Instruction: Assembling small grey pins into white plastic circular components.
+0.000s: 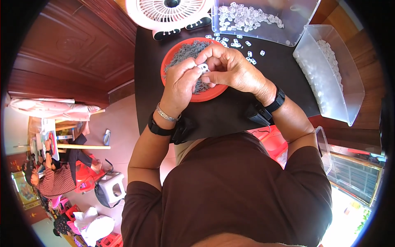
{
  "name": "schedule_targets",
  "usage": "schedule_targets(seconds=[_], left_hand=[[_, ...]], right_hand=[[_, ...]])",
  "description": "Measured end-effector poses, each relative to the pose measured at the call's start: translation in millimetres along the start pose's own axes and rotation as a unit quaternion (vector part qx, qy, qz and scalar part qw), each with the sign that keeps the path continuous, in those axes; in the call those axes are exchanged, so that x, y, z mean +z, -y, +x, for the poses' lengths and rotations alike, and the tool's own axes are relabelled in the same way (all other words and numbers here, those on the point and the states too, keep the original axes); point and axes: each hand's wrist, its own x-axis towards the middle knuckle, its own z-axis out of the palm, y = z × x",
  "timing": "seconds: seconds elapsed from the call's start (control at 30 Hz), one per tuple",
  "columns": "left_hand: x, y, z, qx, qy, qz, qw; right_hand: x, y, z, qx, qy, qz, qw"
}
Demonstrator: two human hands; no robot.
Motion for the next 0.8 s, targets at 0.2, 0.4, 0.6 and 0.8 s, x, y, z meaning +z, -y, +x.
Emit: schedule_targets(seconds=[0.2,0.4,0.6,0.8], left_hand=[[-1,0,0,-0.01,0.005,-0.008,1.0],[-2,-3,0,-0.016,0.012,-0.025,0.999],[2,-7,-2,-0.033,-0.007,-0.049,0.998],[-6,-1,-1,-0.039,0.025,-0.078,0.996]], right_hand=[[1,-1,0,0.025,-0.005,0.046,0.999],[3,2,-1,0.024,-0.043,0.065,0.997],[7,-9,0,-0.062,-0.072,0.002,0.995],[5,-12,-1,-0.16,-0.097,-0.177,0.966]])
